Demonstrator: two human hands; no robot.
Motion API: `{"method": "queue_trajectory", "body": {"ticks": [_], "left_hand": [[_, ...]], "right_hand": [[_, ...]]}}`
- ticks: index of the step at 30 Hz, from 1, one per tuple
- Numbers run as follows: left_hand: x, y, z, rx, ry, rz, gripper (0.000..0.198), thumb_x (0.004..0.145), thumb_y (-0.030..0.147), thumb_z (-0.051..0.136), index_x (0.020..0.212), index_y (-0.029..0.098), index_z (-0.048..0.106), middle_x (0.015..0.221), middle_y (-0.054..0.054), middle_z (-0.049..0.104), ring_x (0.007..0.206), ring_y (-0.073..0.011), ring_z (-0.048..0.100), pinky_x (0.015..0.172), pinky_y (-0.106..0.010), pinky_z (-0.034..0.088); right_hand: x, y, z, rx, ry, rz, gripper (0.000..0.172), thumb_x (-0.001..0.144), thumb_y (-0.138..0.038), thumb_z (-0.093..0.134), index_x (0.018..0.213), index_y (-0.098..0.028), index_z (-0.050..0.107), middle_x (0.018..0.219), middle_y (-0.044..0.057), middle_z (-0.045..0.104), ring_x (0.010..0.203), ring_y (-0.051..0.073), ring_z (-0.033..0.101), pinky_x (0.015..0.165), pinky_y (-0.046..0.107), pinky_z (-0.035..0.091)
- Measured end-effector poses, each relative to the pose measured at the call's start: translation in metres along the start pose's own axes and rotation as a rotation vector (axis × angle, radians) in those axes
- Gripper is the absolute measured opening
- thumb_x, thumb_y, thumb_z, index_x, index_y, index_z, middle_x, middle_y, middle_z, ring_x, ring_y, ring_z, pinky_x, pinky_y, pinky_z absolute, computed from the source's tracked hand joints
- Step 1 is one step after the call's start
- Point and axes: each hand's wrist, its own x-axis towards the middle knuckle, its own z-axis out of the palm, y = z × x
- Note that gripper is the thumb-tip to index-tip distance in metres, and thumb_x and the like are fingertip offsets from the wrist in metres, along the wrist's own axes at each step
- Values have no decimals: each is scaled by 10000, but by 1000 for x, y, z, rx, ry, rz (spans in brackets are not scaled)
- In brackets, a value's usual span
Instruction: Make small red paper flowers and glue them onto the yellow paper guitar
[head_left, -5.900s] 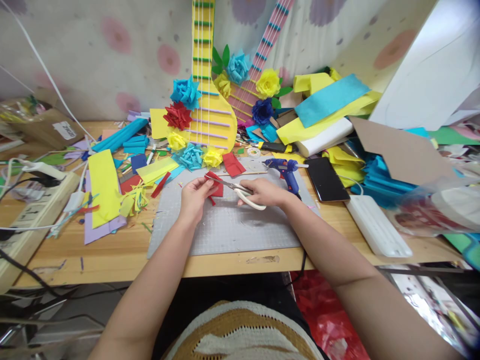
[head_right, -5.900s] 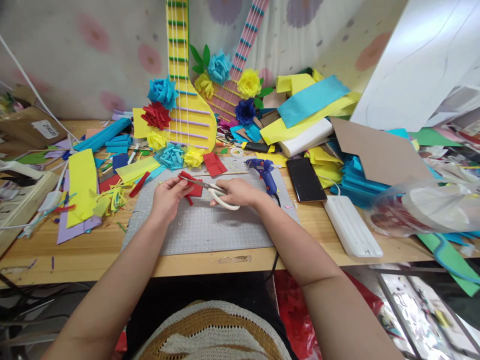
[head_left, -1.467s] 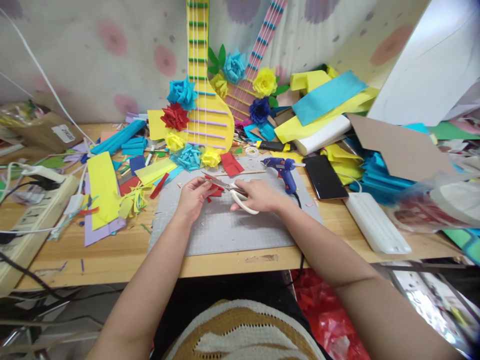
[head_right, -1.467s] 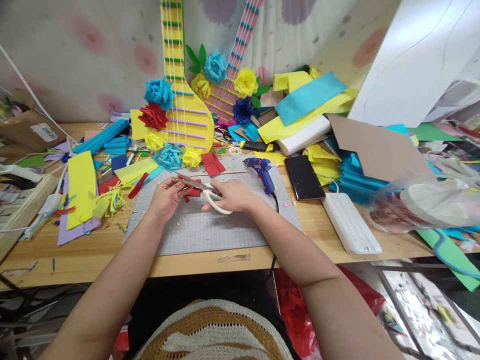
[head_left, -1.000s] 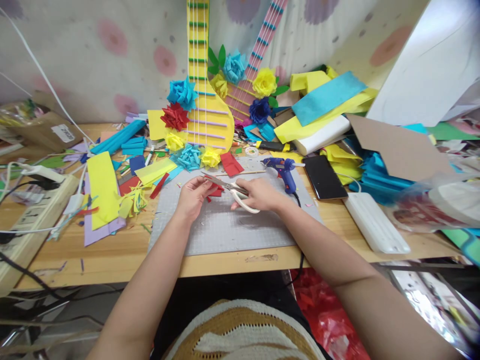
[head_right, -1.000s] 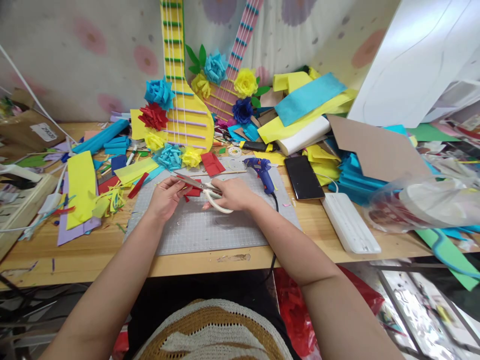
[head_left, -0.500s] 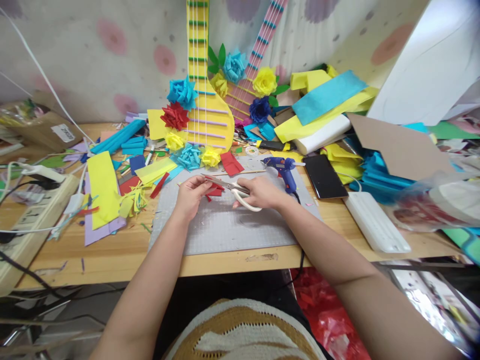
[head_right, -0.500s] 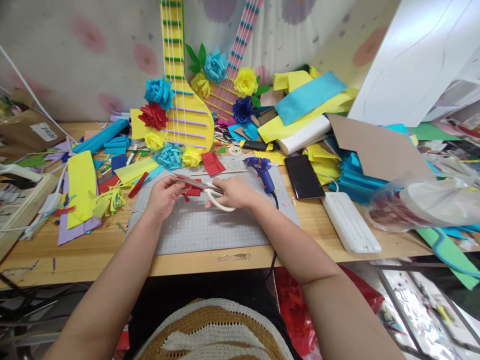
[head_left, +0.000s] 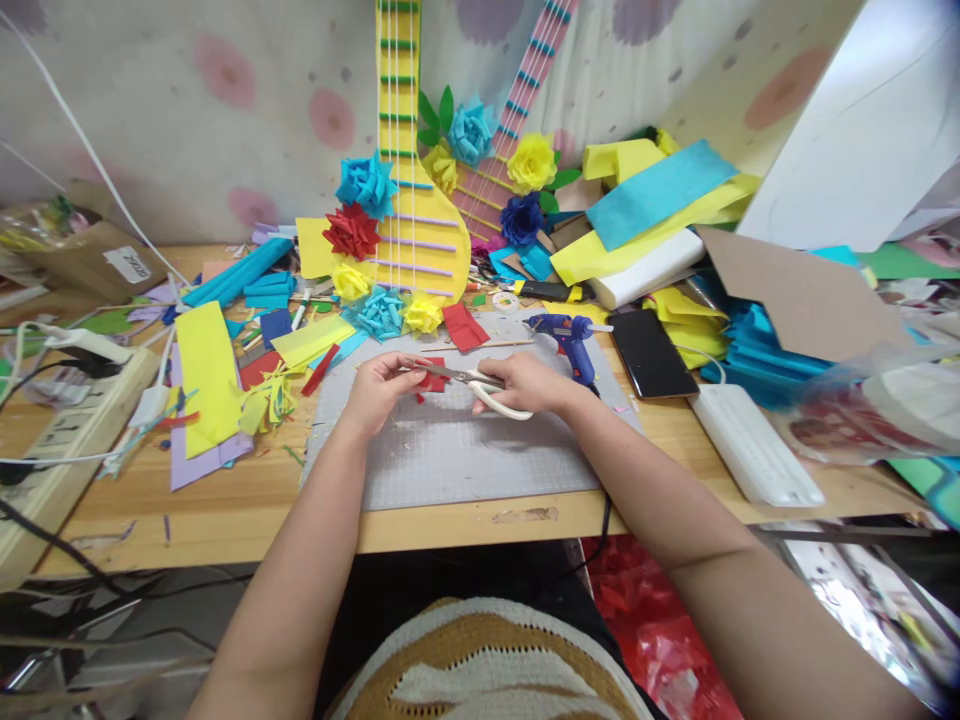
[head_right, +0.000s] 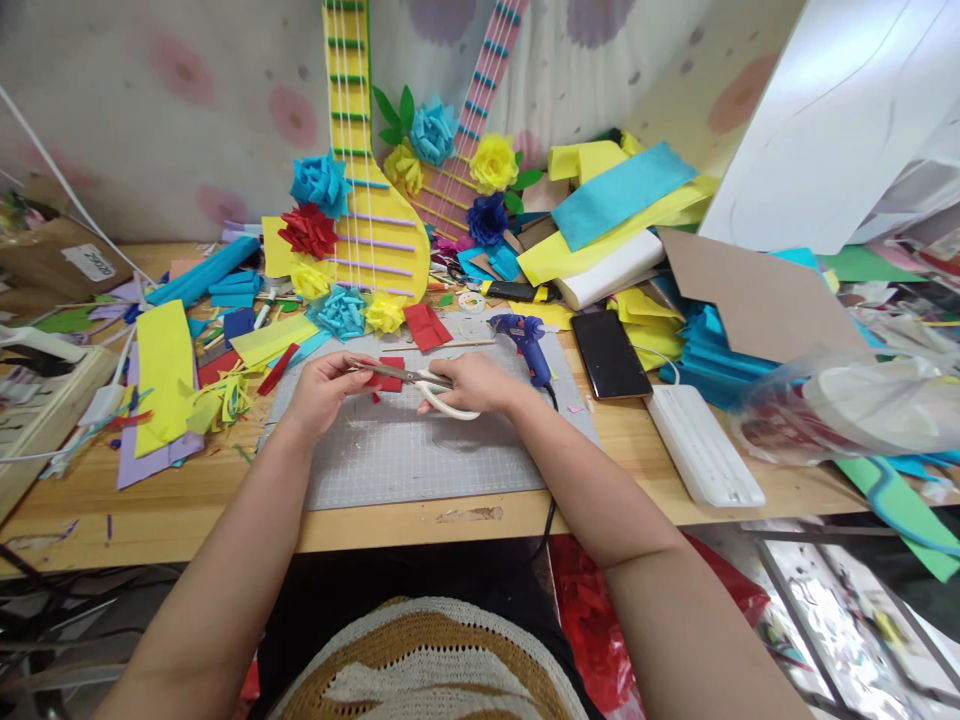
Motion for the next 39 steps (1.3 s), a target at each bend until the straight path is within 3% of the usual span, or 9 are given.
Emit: {"method": "queue_trajectory", "body": {"ticks": [5,10,15,21,25,33,39], "left_hand": [[0,0,-4,60,-91,-42,268,599,308,767,775,127,679,785,-118,737,742,-261,710,628,-335,547],[0,4,-5,94,-91,-65,274,538,309,807,669,130,645,670,-85,715,626,-215,692,622,-322,543],[-1,3,4,88,-126,-97,284,527,330,815,647,133,650,667,-71,709,616,-190,680,625,-312,546],[-2,-6,18,73,-216,-186,289,544,334,813,667,125,656,679,-73,707,690,-210,698,615,-304,555],[-2,-10,23,66,-247,-206,284,545,334,818,664,124,669,689,-70,707,694,-207,697,608,-303,566],[-1,-14,26,67,-183,-211,291,481,318,849,581,121,660,606,-36,679,538,-122,627,513,-234,552],[-2,-13,30,75,-166,-229,288,465,305,852,584,121,665,615,-43,682,550,-129,629,556,-265,558]], "right_hand": [[-1,1,-4,40,-42,1,417,734,-610,560,741,-193,555,606,-25,493,594,116,425,573,233,234],[-3,6,-12,171,-67,34,401,713,-574,602,692,-182,521,608,-45,450,603,102,401,571,230,244],[-1,7,-6,490,74,32,398,681,-539,644,708,-177,482,658,-44,450,613,94,400,574,235,301],[5,-17,7,879,181,97,435,609,-499,724,777,-184,475,730,-12,554,527,78,454,497,244,366],[8,-25,8,919,183,100,433,564,-431,767,763,-180,475,744,2,595,537,75,471,502,237,388],[13,-23,17,941,200,144,402,533,-351,766,752,-179,476,761,5,616,604,95,536,541,234,419],[13,-25,14,950,181,162,381,525,-318,761,733,-174,477,736,5,611,583,89,518,528,230,404]]}}
